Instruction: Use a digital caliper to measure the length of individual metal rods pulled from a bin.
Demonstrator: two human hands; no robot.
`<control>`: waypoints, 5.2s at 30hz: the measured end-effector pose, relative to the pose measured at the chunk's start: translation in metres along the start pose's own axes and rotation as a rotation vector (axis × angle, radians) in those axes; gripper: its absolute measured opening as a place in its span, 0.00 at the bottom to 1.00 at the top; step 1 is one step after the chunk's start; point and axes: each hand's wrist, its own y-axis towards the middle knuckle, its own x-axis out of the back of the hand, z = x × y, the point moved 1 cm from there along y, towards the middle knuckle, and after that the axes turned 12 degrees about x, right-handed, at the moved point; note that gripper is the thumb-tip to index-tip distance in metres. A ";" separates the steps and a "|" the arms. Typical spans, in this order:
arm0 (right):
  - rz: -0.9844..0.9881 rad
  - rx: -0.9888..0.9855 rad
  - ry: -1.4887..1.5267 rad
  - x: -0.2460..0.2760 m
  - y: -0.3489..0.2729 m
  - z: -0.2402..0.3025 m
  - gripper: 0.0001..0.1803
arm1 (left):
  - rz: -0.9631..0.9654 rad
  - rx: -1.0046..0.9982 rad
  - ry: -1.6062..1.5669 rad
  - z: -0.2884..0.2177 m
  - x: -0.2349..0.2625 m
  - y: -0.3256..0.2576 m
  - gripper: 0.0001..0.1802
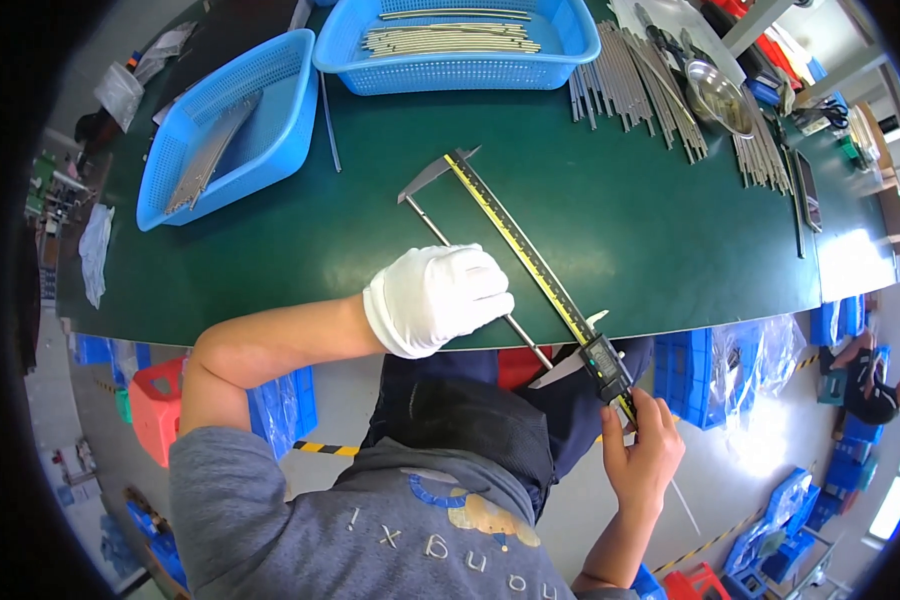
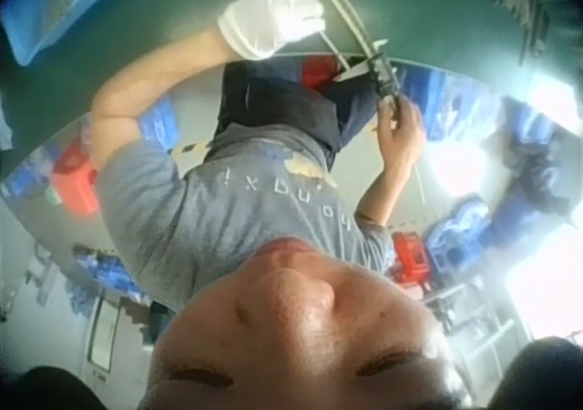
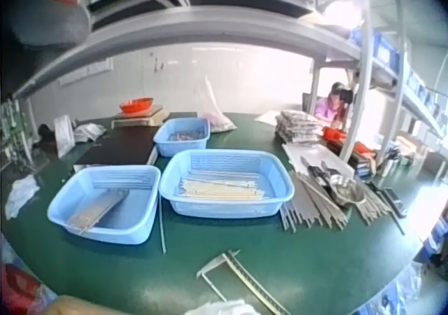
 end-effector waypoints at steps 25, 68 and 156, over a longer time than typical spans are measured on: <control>-0.026 0.043 0.056 0.001 -0.005 -0.002 0.14 | 0.062 -0.031 -0.044 0.004 0.017 0.006 0.12; -0.054 -0.001 -0.066 -0.009 -0.007 0.003 0.21 | 0.260 -0.085 -0.028 -0.013 0.023 0.007 0.23; 0.005 -0.048 0.012 0.000 0.005 -0.003 0.16 | 0.037 -0.150 0.102 -0.006 0.010 -0.008 0.17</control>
